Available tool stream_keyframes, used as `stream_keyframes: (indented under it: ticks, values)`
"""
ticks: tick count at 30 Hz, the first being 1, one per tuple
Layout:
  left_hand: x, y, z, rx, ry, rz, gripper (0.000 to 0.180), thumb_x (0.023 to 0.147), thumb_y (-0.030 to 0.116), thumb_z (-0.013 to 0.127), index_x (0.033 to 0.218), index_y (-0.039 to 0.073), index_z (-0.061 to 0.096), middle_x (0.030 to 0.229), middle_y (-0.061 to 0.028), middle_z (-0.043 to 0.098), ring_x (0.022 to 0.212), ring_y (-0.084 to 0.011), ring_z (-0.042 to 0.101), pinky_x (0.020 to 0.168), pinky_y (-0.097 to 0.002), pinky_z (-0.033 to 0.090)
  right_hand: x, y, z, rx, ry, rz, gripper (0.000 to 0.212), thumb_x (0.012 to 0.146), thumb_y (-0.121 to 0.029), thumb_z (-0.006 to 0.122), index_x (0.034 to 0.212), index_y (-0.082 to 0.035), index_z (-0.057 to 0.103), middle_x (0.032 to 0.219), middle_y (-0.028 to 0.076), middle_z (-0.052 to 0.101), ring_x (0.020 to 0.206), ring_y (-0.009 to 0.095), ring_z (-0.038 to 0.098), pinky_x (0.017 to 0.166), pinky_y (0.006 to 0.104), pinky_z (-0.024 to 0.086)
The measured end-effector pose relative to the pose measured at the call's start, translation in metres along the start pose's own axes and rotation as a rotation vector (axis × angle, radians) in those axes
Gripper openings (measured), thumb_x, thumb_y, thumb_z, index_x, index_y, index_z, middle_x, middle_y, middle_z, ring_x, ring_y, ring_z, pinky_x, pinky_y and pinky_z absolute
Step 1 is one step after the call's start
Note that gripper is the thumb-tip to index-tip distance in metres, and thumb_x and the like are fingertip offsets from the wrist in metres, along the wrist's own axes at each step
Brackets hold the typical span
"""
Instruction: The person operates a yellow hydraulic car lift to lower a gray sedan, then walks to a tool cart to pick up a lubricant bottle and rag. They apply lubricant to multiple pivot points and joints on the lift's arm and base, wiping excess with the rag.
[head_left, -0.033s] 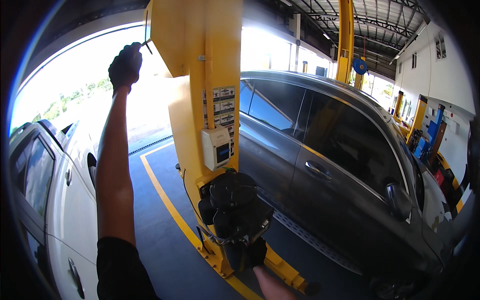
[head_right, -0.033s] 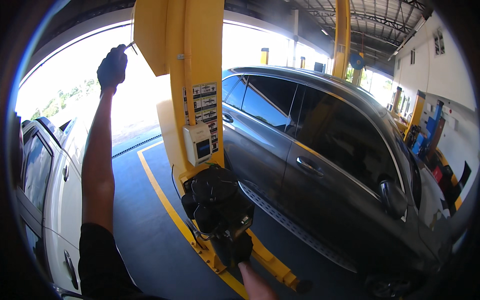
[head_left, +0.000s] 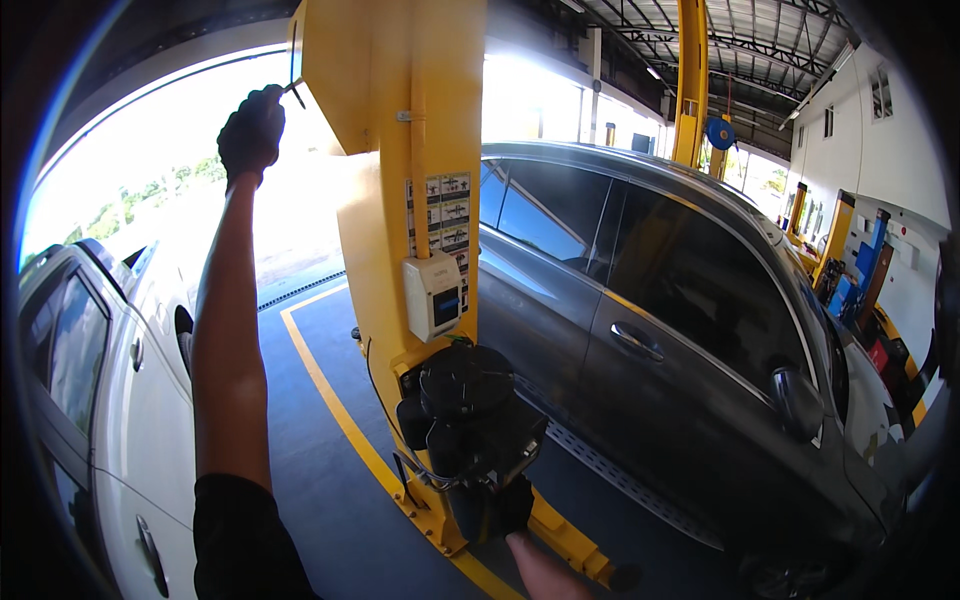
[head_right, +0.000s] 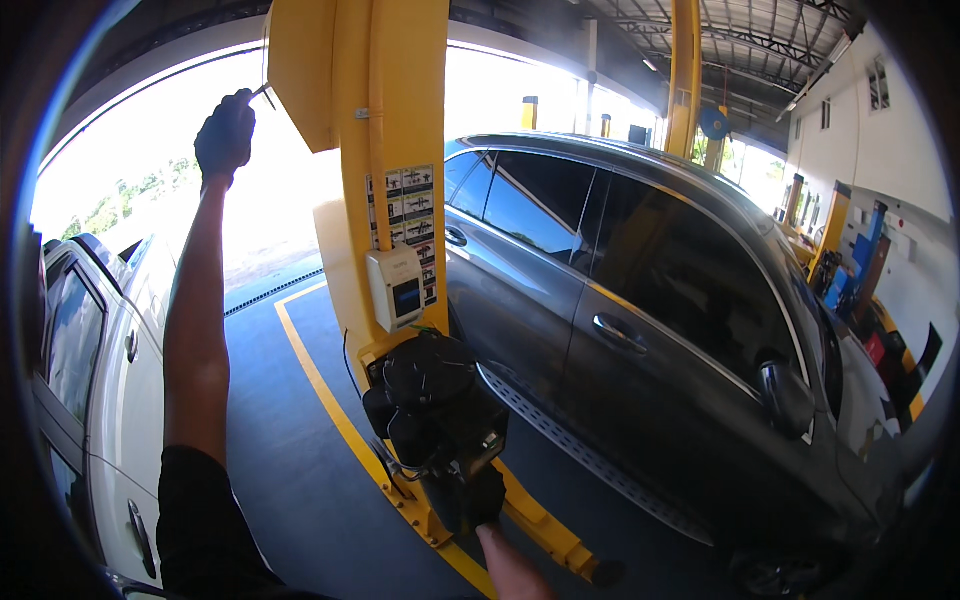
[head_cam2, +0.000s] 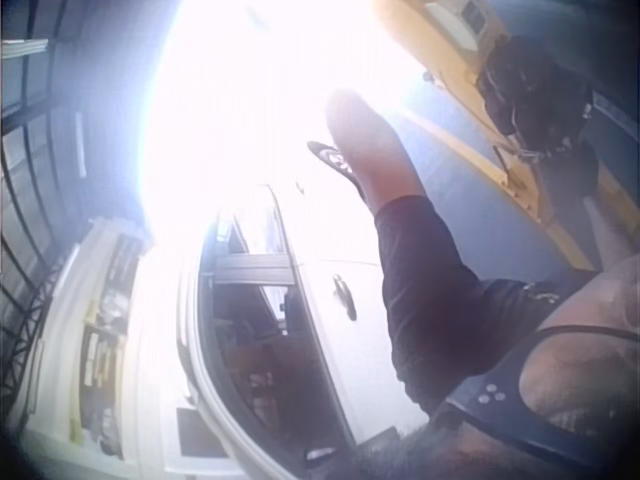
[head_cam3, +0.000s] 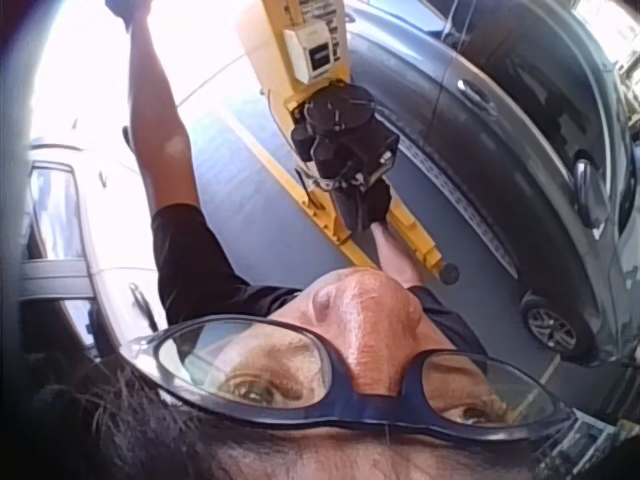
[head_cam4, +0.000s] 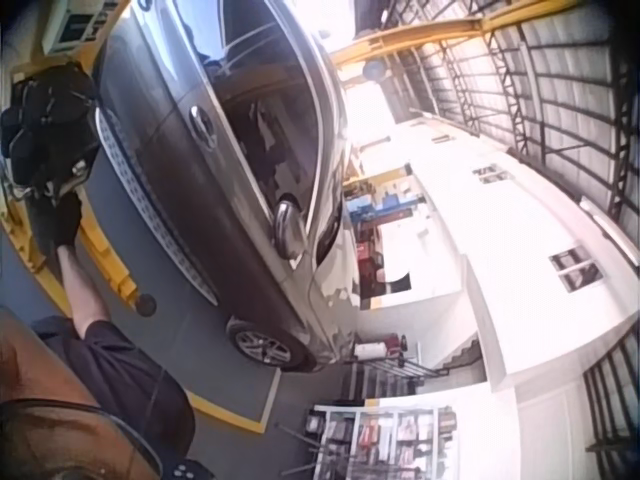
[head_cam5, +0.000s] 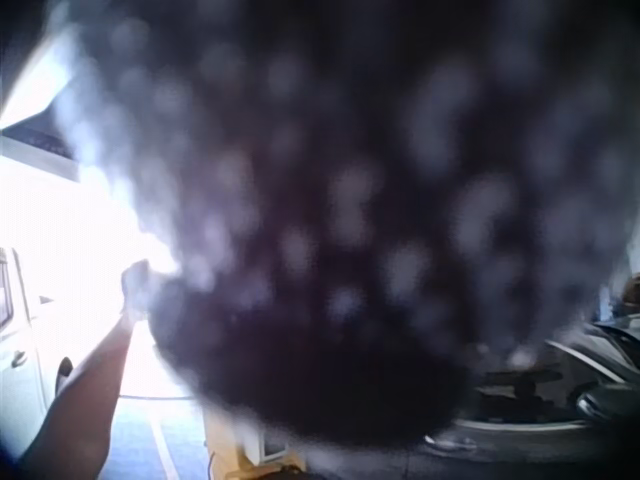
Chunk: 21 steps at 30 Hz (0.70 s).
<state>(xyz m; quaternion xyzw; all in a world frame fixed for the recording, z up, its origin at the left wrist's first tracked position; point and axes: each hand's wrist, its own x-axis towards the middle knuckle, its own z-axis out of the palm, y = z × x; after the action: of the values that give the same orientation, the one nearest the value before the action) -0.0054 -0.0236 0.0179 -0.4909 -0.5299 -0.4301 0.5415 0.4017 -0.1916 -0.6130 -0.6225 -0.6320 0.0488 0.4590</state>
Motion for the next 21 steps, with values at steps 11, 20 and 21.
stream_keyframes:
  ticks: [11, 20, 21]
  values:
    - [0.001, 0.005, -0.003, 0.026, 0.0, -0.008, 0.021, 0.103, 0.029, 0.052, 0.121, 0.024, 0.063, 0.109, -0.0083, 0.071, 0.093, -0.0379, 0.073, 0.079, -0.0524, 0.059, -0.001, 0.006, 0.007, -0.012, -0.001, -0.018, 0.06, 0.084, -0.055, 0.08, 0.108, -0.001, 0.069, 0.1, 0.019, 0.071, 0.093, 0.039, 0.069, 0.079, 0.0493, 0.054]
    - [-0.001, 0.007, -0.005, 0.007, 0.044, 0.001, 0.019, 0.103, 0.027, 0.052, 0.119, 0.023, 0.063, 0.106, -0.0095, 0.071, 0.09, -0.0386, 0.074, 0.078, -0.0517, 0.06, -0.004, 0.021, 0.021, -0.031, -0.049, 0.025, 0.056, 0.085, -0.052, 0.079, 0.111, -0.003, 0.068, 0.103, 0.019, 0.071, 0.095, 0.038, 0.069, 0.081, 0.0495, 0.054]
    - [-0.001, 0.009, -0.006, 0.017, 0.025, -0.005, 0.019, 0.103, 0.027, 0.052, 0.118, 0.023, 0.063, 0.105, -0.0096, 0.071, 0.09, -0.0386, 0.074, 0.078, -0.0517, 0.06, -0.004, 0.023, 0.021, -0.029, -0.05, 0.028, 0.057, 0.085, -0.052, 0.079, 0.111, -0.003, 0.068, 0.103, 0.018, 0.071, 0.096, 0.038, 0.069, 0.081, 0.0496, 0.054]
